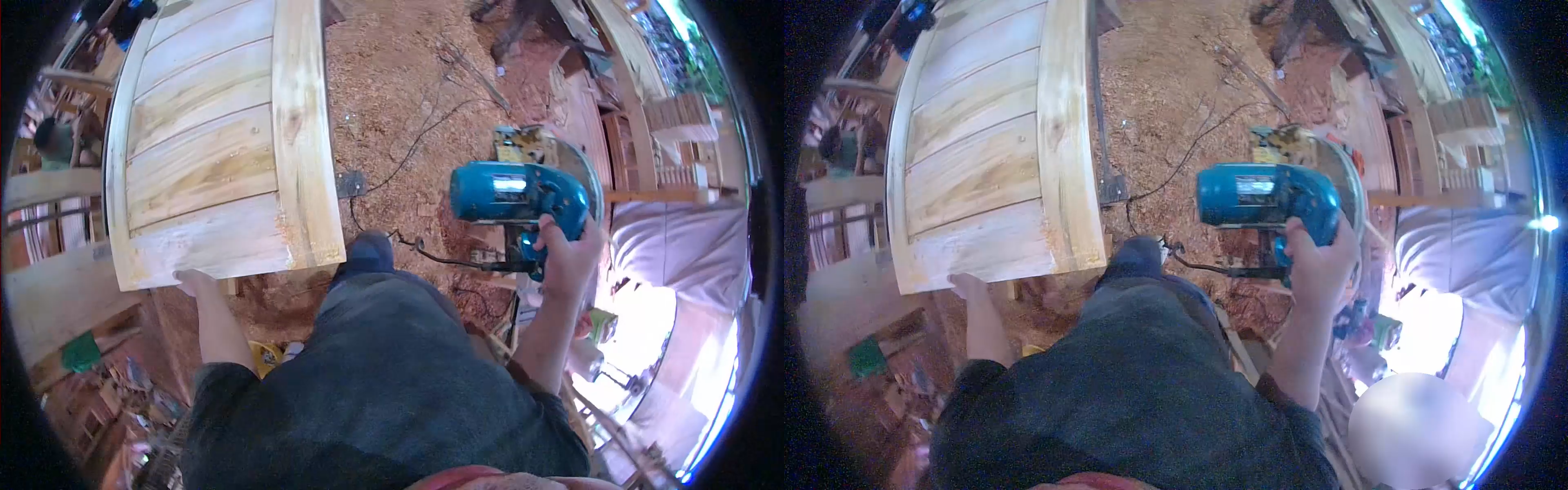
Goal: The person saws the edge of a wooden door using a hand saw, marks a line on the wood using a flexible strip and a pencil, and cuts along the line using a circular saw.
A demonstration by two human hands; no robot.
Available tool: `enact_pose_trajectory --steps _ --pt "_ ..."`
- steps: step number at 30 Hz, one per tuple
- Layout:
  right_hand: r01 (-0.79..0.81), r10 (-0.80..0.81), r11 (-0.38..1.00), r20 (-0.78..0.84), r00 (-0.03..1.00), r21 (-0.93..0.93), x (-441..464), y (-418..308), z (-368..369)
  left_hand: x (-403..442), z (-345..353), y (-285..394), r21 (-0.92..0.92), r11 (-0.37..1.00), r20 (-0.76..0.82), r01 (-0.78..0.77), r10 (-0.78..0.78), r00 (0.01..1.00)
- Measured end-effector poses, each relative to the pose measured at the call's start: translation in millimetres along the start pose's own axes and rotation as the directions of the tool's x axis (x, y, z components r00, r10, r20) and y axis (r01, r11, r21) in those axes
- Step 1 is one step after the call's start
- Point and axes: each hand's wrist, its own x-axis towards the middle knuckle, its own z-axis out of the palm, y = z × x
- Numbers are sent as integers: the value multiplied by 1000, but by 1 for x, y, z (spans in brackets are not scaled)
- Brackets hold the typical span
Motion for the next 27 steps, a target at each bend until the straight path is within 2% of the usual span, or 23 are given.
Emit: enact_pose_trajectory --steps 4,7,10,11,14,15,17,19,20,22,24,25,27 --pt "39 -44 990 33 998 137 56 -7 4 63 -12 -32 25 997 -43 -79 80 996" --pt "58 -70 988 81 994 142 101 -16 19 77 -15 -34 216 973 -140 -85 117 983" --pt "70 -90 982 113 989 173 152 -20 45 72 -16 -29 227 974 -167 -5 44 985" --pt "71 -96 981 134 986 179 172 -24 57 95 -24 -49 96 985 -92 -145 154 984" --pt "104 -142 979 227 964 173 240 -24 96 97 -26 -42 332 943 -234 -1 84 969" --pt "125 -166 978 264 950 166 266 -26 110 98 -30 -39 296 953 -223 64 4 975" --pt "100 -117 993 322 939 68 313 -38 136 95 -34 -34 235 952 -188 196 -153 970" --pt "62 -70 998 307 949 33 347 -56 164 82 16 -24 527 827 -360 198 6 933" --pt "92 -105 994 326 940 54 372 -66 178 76 48 -17 649 732 -413 210 107 905" --pt "90 -106 994 337 936 64 397 -65 187 64 99 13 867 431 -419 250 359 834" --pt "44 -59 998 342 938 51 432 -58 192 33 163 33 973 230 -155 21 583 798" --pt "44 -65 997 344 937 68 447 -64 198 126 180 -13 941 216 9 -260 753 658" --pt "59 -93 992 341 936 109 472 -86 211 20 300 34 783 196 216 -591 805 553"
